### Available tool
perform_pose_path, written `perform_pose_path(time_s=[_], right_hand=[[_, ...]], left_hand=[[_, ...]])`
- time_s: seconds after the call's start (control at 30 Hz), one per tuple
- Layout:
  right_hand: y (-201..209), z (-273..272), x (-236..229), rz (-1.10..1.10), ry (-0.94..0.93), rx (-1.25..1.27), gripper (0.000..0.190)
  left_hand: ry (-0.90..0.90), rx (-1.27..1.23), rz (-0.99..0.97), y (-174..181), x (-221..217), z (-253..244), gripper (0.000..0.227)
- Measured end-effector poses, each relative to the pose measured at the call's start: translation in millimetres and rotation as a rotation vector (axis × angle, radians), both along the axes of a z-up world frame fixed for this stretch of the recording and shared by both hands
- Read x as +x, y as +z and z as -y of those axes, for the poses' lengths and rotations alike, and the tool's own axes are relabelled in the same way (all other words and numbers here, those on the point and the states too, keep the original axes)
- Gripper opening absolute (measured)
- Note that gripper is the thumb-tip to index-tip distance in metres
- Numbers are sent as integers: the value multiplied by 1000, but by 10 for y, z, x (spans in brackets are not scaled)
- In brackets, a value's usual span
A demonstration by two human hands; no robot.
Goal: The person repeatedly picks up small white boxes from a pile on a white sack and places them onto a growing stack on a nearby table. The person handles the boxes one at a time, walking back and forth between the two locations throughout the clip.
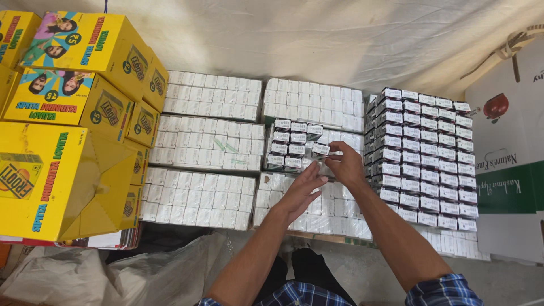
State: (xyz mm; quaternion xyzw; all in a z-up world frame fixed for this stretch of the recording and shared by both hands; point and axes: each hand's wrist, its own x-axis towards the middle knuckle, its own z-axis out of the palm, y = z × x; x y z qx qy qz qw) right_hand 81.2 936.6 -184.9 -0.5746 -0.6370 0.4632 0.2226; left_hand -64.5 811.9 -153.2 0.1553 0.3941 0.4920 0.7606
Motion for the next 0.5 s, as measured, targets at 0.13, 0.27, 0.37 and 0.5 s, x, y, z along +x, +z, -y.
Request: perform_pose_path(time_s=[0.13,0.27,0.37,0.5], right_hand=[[-122,-118,-18,-14,14,-30,46],[-152,-174,-62,-61,0,-49,49],[-176,-215,-79,-95,-21,-71,52],[-383,-350,-94,-117,-23,-113,52]], left_hand=[[29,-22,-21,-46,94,-236,99],[120,-53,-53,3,150,-435,105],[165,-39,-71,-30,201,-535,104],[204,-23,-148,-208,209,-637,102]])
